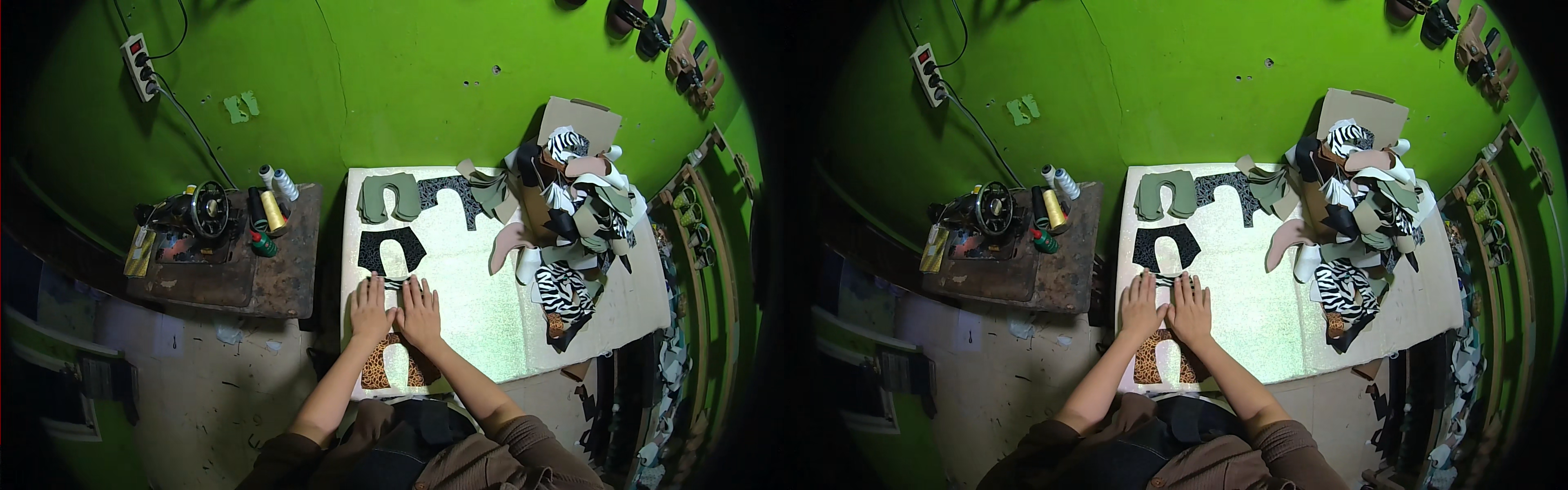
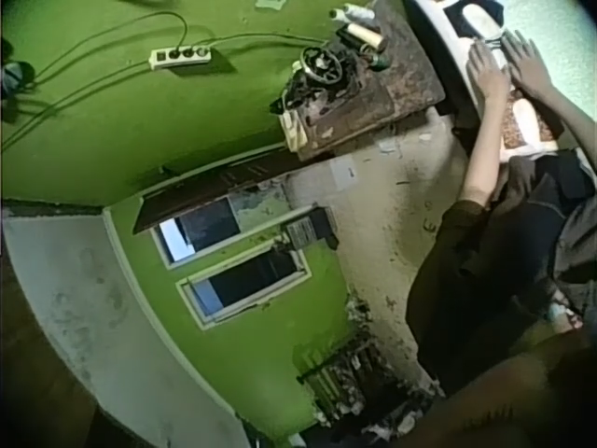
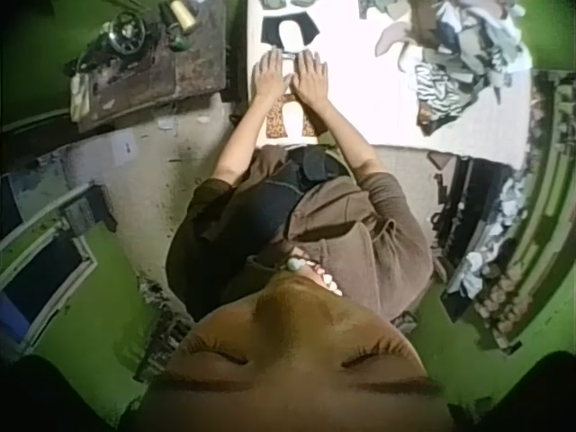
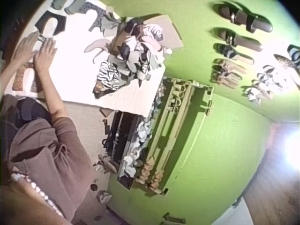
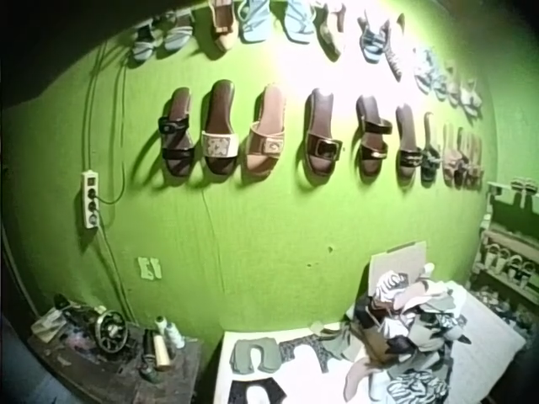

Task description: Sorting and organizing various patterned fabric components for shoe assembly on a workshop table.

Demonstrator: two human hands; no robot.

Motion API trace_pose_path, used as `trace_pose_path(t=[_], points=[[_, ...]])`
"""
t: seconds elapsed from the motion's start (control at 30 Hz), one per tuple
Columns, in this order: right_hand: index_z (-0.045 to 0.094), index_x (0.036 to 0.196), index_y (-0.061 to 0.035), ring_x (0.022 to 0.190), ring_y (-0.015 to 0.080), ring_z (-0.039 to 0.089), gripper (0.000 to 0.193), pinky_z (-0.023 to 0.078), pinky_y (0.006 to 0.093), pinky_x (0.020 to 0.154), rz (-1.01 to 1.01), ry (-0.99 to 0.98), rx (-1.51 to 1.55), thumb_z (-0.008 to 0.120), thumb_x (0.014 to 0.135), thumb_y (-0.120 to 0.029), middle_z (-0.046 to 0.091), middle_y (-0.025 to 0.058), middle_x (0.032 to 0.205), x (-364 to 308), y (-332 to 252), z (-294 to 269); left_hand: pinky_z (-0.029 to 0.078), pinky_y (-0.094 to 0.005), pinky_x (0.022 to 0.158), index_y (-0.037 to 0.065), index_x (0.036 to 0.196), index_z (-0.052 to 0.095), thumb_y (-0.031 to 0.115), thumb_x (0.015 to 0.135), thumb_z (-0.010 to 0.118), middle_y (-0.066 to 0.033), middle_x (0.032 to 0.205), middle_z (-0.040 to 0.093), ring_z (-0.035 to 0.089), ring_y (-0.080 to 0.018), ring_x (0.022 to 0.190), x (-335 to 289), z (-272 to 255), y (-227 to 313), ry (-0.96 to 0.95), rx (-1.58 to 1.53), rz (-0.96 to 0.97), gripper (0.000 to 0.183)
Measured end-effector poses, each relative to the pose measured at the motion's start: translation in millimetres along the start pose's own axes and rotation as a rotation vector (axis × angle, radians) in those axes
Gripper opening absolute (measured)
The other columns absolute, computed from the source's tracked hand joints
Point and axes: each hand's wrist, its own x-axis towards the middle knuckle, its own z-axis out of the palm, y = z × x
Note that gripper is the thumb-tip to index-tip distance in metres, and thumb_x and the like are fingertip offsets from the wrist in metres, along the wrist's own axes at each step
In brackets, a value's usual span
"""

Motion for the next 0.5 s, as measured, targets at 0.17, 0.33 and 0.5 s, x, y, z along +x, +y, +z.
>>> trace_pose_path(t=[0.17, 0.33, 0.5], points=[[0.036, 0.133, -0.0074, 0.130, 0.0288, 0.027, 0.058, 0.015, 0.0589, 0.103, -0.078, -0.145, -0.017, 0.045, 0.082, -0.033, 0.028, 0.0072, 0.143, -4.9, 10.4, 5.6, 0.018, -0.0440, 0.106, 0.004, 0.137, 0.026, 0.039, 0.085, 0.047, -0.0103, 0.145, 0.022, 0.021, -0.0273, 0.133, -6.8, 10.3, 1.8, -0.081, 0.077, 0.117, 0.066], [0.036, 0.133, -0.0081, 0.132, 0.0290, 0.022, 0.059, 0.011, 0.0662, 0.099, -0.087, -0.192, 0.045, 0.047, 0.081, -0.033, 0.025, 0.0083, 0.144, -6.8, 12.2, 4.3, 0.017, -0.0466, 0.106, 0.007, 0.134, 0.034, 0.039, 0.082, 0.051, -0.0094, 0.143, 0.027, 0.023, -0.0246, 0.132, -10.1, 18.8, -2.2, 0.001, 0.145, 0.138, 0.063], [0.046, 0.123, -0.0083, 0.122, 0.0316, 0.036, 0.044, 0.019, 0.0594, 0.100, -0.110, -0.057, 0.355, 0.050, 0.080, -0.020, 0.039, 0.0135, 0.132, -18.3, 43.5, -32.0, 0.025, -0.0472, 0.102, 0.005, 0.129, 0.040, 0.032, 0.082, 0.053, -0.0142, 0.136, 0.036, 0.034, -0.0308, 0.124, -19.5, -13.7, 34.0, 0.104, 0.028, 0.185, 0.055]])
